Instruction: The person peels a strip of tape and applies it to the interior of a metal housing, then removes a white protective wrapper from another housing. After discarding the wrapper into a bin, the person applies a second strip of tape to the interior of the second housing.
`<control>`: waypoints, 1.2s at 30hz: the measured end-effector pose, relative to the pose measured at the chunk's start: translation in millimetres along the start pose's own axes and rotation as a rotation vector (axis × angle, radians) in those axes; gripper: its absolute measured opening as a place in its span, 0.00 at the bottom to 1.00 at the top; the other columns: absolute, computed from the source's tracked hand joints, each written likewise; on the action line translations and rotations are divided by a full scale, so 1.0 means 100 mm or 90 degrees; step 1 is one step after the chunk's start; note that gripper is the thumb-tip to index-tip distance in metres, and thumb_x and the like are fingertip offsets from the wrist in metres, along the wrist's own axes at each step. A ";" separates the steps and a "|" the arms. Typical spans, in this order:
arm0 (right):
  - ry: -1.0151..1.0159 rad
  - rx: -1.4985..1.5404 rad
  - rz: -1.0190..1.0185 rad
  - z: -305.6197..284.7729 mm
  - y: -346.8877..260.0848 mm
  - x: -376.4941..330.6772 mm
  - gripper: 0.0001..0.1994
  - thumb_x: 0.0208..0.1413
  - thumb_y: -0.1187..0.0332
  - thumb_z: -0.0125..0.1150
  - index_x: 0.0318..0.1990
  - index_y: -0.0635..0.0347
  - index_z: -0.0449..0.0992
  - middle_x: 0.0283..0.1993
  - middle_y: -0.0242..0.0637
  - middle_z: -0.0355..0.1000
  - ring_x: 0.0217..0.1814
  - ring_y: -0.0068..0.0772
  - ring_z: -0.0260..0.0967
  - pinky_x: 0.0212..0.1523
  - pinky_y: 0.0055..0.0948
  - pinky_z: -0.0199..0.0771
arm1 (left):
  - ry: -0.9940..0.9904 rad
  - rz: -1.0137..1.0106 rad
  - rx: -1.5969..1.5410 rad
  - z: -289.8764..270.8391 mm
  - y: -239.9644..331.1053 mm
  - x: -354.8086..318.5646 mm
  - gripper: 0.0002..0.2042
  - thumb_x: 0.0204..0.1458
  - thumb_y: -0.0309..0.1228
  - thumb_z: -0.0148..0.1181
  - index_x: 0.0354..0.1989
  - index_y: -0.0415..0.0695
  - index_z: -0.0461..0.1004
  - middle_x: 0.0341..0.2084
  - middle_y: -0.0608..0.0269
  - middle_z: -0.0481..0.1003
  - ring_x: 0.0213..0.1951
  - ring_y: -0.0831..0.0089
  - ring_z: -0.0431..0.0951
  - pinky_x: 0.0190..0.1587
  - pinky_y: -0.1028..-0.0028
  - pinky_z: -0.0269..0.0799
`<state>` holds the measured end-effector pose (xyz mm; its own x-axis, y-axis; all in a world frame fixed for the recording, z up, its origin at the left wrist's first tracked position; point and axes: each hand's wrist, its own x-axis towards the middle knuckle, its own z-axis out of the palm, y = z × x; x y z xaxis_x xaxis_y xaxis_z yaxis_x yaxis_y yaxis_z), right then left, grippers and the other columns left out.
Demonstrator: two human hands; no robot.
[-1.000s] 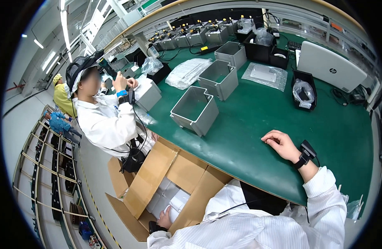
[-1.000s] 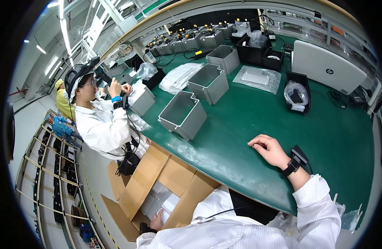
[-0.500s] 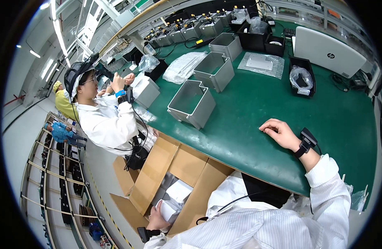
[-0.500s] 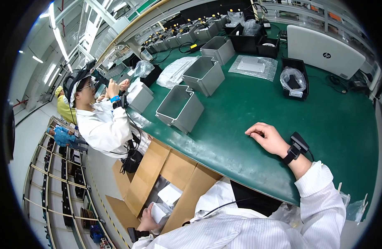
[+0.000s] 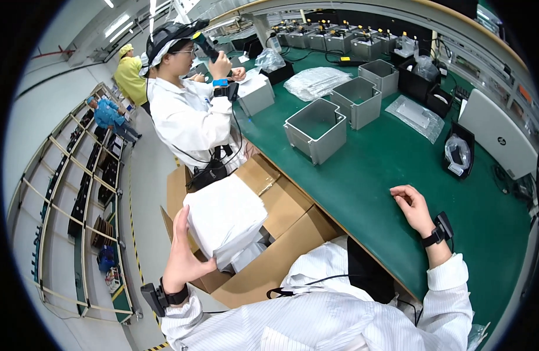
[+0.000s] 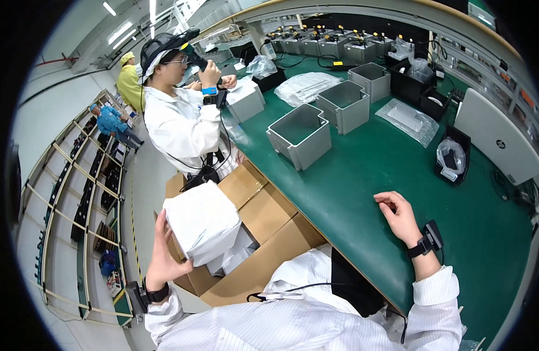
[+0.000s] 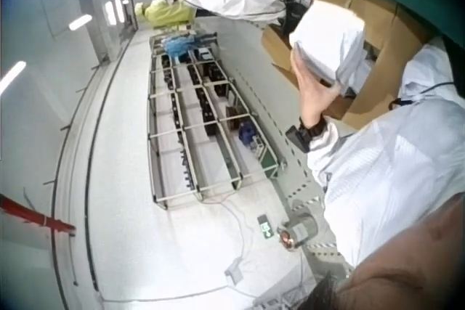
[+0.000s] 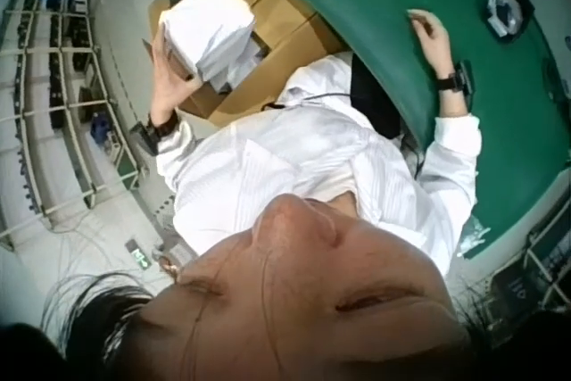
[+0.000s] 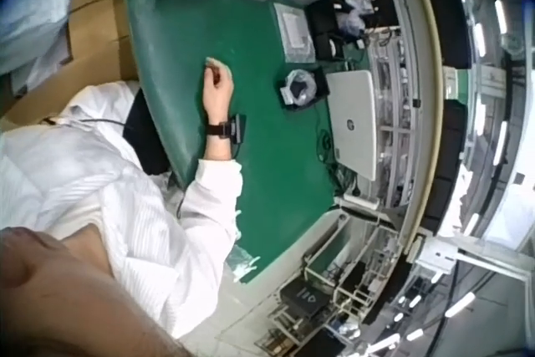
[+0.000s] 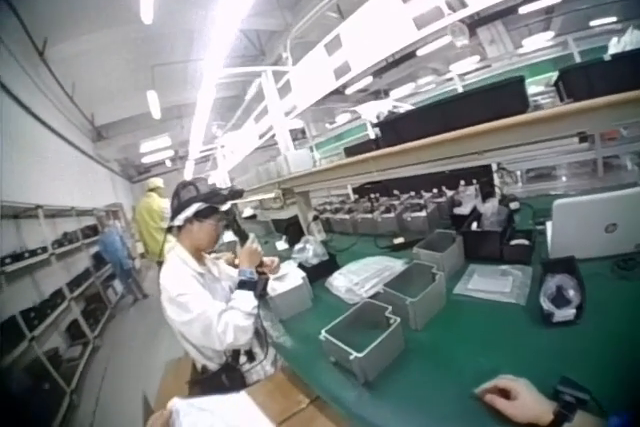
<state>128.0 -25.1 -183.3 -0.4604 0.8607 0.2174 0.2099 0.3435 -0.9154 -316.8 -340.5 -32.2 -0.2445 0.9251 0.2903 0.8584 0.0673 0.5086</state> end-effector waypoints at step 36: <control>0.240 -0.252 0.020 -0.74 -0.87 -0.96 0.45 0.37 0.58 0.76 0.69 0.45 0.64 0.71 0.53 0.49 0.74 0.55 0.48 0.71 0.48 0.55 | -0.522 -0.147 -0.980 3.24 1.88 1.64 0.34 0.60 0.18 0.46 0.74 0.48 0.41 0.61 0.50 0.63 0.59 0.60 0.71 0.62 0.60 0.69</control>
<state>217.4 -109.6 -99.5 -0.1234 0.9229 0.3646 0.5602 0.3681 -0.7421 -49.4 -55.4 -151.7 0.3959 0.9138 -0.0912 -0.4446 0.2776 0.8516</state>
